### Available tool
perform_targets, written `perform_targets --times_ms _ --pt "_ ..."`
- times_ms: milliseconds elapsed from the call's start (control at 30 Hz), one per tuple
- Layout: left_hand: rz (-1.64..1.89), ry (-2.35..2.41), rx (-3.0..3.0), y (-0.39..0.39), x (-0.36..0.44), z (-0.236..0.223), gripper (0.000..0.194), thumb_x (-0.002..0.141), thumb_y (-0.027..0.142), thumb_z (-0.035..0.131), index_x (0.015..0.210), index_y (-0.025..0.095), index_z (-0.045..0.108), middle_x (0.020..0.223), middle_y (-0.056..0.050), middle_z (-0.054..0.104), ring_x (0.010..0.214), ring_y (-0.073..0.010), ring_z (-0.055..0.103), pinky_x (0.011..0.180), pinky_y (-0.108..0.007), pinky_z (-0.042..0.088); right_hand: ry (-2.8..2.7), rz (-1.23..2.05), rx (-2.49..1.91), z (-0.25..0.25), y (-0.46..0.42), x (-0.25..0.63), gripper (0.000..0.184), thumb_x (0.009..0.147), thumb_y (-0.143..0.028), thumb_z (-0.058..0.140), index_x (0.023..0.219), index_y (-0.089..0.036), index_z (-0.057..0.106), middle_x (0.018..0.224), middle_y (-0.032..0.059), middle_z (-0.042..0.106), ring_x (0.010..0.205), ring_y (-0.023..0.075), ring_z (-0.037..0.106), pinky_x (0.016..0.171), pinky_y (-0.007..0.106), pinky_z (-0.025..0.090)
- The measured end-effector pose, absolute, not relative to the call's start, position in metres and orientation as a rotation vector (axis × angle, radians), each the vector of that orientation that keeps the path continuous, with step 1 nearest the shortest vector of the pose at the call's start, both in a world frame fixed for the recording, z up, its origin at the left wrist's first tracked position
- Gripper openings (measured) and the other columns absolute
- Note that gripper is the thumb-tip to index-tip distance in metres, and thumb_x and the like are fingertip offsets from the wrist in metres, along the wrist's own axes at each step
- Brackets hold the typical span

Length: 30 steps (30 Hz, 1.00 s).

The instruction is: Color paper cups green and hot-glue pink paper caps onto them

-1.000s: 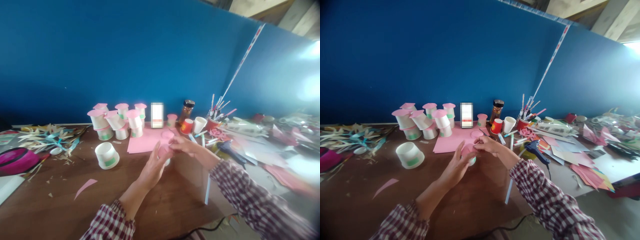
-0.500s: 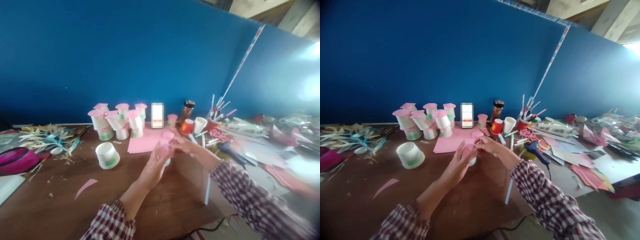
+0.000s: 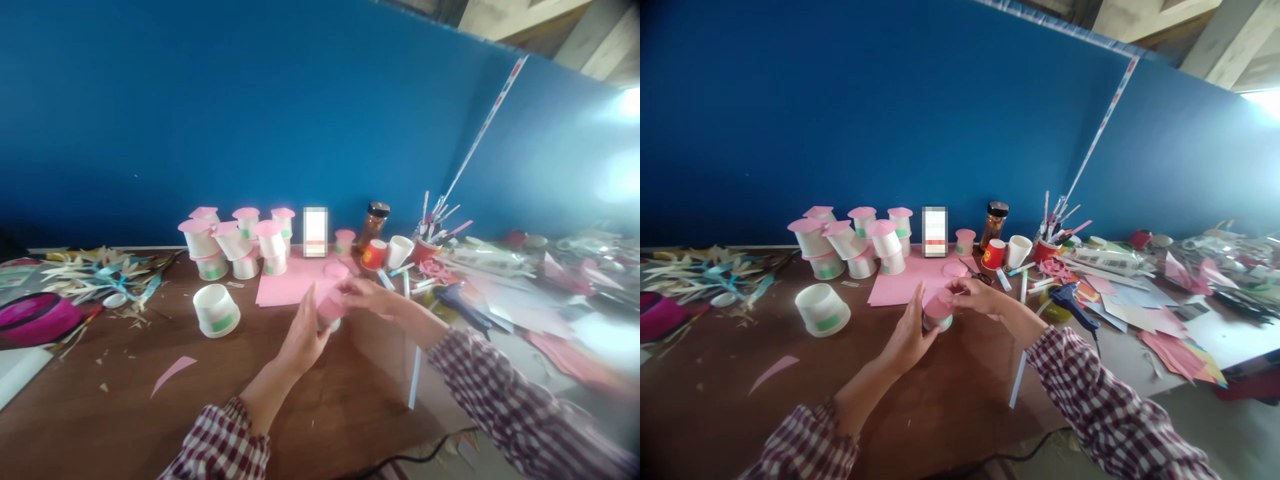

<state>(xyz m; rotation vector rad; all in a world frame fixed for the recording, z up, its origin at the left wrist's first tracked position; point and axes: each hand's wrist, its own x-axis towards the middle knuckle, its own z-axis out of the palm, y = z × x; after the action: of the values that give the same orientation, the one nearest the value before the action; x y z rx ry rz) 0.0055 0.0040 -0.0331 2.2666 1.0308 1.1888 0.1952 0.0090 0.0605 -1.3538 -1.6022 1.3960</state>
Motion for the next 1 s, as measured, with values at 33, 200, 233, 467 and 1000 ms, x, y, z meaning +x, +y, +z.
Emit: perform_targets --times_ms 33,200,233,467,1000 --pt "1.186 1.024 2.261 0.0042 0.0052 -0.0336 0.087 0.079 0.021 0.056 0.144 0.019 -0.003 0.144 -0.021 0.027 0.134 -0.0297 0.029 0.104 -0.047 0.034 -1.626 1.415 -1.333 0.0602 0.0081 0.1943 0.042 0.071 -0.04 0.072 0.104 -0.017 0.059 0.105 0.0065 0.06 0.097 0.0193 0.057 0.084 0.034 0.049" --pt "1.18 0.998 2.257 0.0038 0.005 -0.0347 0.089 0.078 0.016 0.054 0.144 0.02 -0.004 0.145 -0.021 0.028 0.133 -0.0297 0.031 0.103 -0.047 0.034 -1.697 1.37 -1.368 0.0612 0.009 0.1904 0.048 0.068 -0.039 0.074 0.108 -0.016 0.058 0.107 0.0076 0.06 0.101 0.0222 0.056 0.089 0.039 0.047" --pt "1.176 0.995 2.26 0.0037 0.005 -0.0347 0.089 0.078 0.016 0.054 0.144 0.02 -0.005 0.145 -0.021 0.027 0.133 -0.0297 0.031 0.103 -0.047 0.034 -1.708 1.35 -1.388 0.061 0.0098 0.1906 0.049 0.068 -0.039 0.074 0.108 -0.016 0.058 0.107 0.0079 0.059 0.101 0.0226 0.056 0.09 0.04 0.046" --pt "1.167 0.995 2.254 0.0035 0.0053 -0.033 0.085 0.079 0.016 0.054 0.144 0.02 0.0 0.145 -0.021 0.025 0.134 -0.0309 0.028 0.103 -0.048 0.035 -1.733 1.332 -1.411 0.055 0.0126 0.1961 0.054 0.069 -0.038 0.074 0.115 -0.017 0.054 0.116 0.0105 0.055 0.108 0.0243 0.054 0.092 0.043 0.046" --pt "1.182 1.056 2.313 0.003 0.0062 -0.0327 0.087 0.078 0.017 0.057 0.143 0.022 -0.002 0.146 -0.022 0.021 0.134 -0.0319 0.028 0.1 -0.048 0.039 -1.675 1.37 -1.414 0.0558 0.0115 0.1938 0.058 0.067 -0.038 0.076 0.116 -0.017 0.054 0.126 0.0123 0.05 0.117 0.0257 0.048 0.096 0.043 0.044"
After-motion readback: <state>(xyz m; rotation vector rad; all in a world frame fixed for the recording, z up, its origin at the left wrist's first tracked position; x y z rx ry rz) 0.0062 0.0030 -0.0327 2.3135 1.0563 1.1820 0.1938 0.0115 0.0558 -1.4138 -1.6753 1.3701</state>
